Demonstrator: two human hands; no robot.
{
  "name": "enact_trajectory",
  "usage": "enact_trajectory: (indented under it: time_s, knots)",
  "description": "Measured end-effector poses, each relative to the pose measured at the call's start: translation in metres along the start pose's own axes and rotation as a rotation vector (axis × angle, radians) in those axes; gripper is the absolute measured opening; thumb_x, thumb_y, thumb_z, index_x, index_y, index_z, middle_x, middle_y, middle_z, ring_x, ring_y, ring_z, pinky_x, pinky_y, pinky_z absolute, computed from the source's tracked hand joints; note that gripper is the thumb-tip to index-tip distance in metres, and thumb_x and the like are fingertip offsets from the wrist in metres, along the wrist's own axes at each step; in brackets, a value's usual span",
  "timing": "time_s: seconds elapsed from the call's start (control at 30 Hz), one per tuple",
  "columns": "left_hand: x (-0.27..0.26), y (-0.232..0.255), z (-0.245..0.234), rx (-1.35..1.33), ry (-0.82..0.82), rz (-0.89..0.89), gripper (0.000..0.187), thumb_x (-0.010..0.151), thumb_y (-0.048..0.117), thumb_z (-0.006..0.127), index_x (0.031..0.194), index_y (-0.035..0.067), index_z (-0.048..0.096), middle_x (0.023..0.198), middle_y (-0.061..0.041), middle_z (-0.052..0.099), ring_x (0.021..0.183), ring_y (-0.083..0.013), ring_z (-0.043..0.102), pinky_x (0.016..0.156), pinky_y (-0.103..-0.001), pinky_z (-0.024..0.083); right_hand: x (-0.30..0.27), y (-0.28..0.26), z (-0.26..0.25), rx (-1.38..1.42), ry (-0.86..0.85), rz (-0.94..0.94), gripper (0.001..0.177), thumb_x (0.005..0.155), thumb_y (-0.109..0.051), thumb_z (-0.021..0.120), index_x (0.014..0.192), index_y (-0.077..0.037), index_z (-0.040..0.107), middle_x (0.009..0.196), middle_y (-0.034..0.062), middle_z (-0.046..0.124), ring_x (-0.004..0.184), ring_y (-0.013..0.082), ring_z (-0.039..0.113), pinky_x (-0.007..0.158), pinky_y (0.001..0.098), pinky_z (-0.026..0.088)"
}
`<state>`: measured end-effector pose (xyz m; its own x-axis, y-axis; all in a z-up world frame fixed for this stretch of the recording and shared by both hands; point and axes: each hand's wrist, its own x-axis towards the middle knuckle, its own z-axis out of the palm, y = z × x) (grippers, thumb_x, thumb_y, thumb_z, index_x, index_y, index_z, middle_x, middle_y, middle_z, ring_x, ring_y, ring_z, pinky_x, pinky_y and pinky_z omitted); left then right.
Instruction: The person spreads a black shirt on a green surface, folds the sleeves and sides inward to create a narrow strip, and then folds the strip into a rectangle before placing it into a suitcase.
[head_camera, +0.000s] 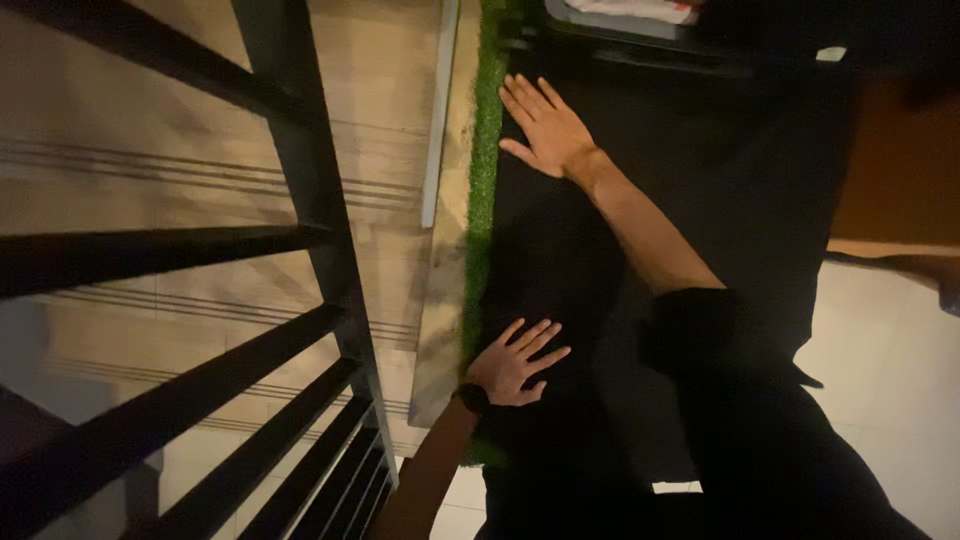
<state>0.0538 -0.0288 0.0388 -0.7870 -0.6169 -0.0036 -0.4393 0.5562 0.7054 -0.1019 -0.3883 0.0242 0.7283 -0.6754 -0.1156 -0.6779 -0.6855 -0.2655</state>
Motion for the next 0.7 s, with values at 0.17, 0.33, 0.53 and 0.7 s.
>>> enact_trajectory:
  time_s: [0.17,0.33,0.53,0.7]
  knots:
    - [-0.002,0.000,0.002,0.006,-0.015,-0.009,0.071,0.099,0.041,0.057,0.164,0.022,0.034,0.173,-0.016,0.024,0.160,-0.0344,0.022,0.126,-0.062,0.019,0.029,0.001,-0.013,-0.027,-0.064,0.181,0.086,0.102,-0.063,0.030,0.163,-0.006,0.012,0.170,0.0131,0.016,0.156,0.0265,0.012,0.127,0.0458,0.005]
    - [0.001,0.002,0.002,0.043,-0.049,-0.035,0.070,0.099,0.042,0.054,0.163,0.023,0.033,0.172,-0.016,0.023,0.159,-0.0342,0.021,0.127,-0.059,0.017,0.011,-0.023,-0.013,-0.045,0.018,0.110,0.079,0.108,-0.055,0.039,0.164,-0.005,0.019,0.170,0.0173,0.022,0.158,0.0313,0.018,0.128,0.0501,0.009]
    - [0.006,0.012,-0.003,0.141,-0.074,-0.054,0.071,0.097,0.044,0.055,0.161,0.022,0.034,0.169,-0.016,0.024,0.156,-0.0335,0.024,0.124,-0.059,0.018,-0.106,-0.098,0.020,0.090,0.098,-0.124,0.073,0.108,-0.050,0.046,0.161,-0.005,0.027,0.167,0.0180,0.024,0.157,0.0331,0.020,0.128,0.0519,0.012]
    - [0.007,0.016,0.001,0.244,-0.091,-0.062,0.071,0.095,0.043,0.055,0.160,0.023,0.037,0.169,-0.014,0.025,0.156,-0.0328,0.025,0.124,-0.058,0.019,-0.197,-0.104,0.041,0.193,0.105,-0.216,0.071,0.107,-0.052,0.044,0.161,-0.009,0.030,0.168,0.0165,0.026,0.158,0.0311,0.021,0.130,0.0506,0.015]
